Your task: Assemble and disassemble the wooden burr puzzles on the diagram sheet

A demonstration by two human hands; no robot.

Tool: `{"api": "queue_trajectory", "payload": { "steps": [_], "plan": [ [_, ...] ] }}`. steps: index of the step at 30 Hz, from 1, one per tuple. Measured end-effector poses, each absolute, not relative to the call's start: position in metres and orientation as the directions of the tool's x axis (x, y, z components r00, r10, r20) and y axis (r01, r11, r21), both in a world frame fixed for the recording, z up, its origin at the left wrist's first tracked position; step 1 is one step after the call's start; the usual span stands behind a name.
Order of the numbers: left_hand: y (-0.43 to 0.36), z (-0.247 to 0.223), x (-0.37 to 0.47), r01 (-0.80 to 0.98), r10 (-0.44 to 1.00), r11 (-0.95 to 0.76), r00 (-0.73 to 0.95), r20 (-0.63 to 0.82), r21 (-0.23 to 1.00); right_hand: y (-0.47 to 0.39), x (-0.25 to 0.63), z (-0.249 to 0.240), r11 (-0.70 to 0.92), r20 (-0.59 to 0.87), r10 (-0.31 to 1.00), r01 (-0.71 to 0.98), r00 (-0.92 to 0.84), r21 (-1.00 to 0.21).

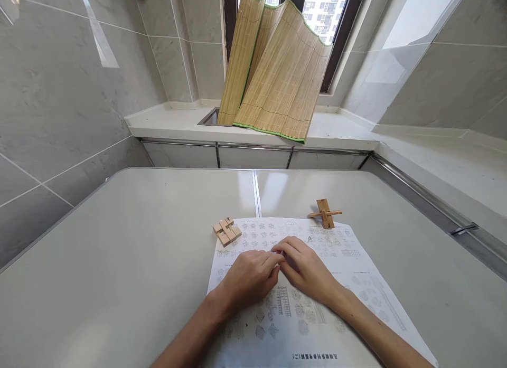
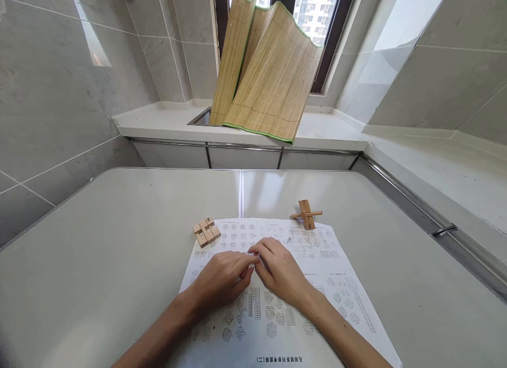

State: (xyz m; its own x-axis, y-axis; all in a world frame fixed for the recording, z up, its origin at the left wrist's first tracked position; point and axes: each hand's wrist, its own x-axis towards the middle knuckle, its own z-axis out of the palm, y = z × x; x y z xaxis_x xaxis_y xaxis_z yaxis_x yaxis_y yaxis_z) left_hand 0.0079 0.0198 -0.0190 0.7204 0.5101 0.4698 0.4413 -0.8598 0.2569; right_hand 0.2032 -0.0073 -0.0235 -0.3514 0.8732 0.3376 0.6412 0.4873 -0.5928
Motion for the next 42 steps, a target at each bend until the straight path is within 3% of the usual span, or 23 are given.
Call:
{"api": "queue_trajectory", "payload": {
  "steps": [37,42],
  "plan": [
    [0.0201,-0.0197,0.0069,0.434,0.517,-0.856,0.734,0.441,0.281,-0.0076,0.2024,-0.0206,0.49,0.347,0.871,0.646,-0.346,-0.586],
    [0.02,-0.0179,0.0055,0.464,0.535,-0.845,0.713,0.453,0.267,-0.0022,0.2082,-0.0215,0.434,0.376,0.894,0.675,-0.243,-0.597]
  ]
}}
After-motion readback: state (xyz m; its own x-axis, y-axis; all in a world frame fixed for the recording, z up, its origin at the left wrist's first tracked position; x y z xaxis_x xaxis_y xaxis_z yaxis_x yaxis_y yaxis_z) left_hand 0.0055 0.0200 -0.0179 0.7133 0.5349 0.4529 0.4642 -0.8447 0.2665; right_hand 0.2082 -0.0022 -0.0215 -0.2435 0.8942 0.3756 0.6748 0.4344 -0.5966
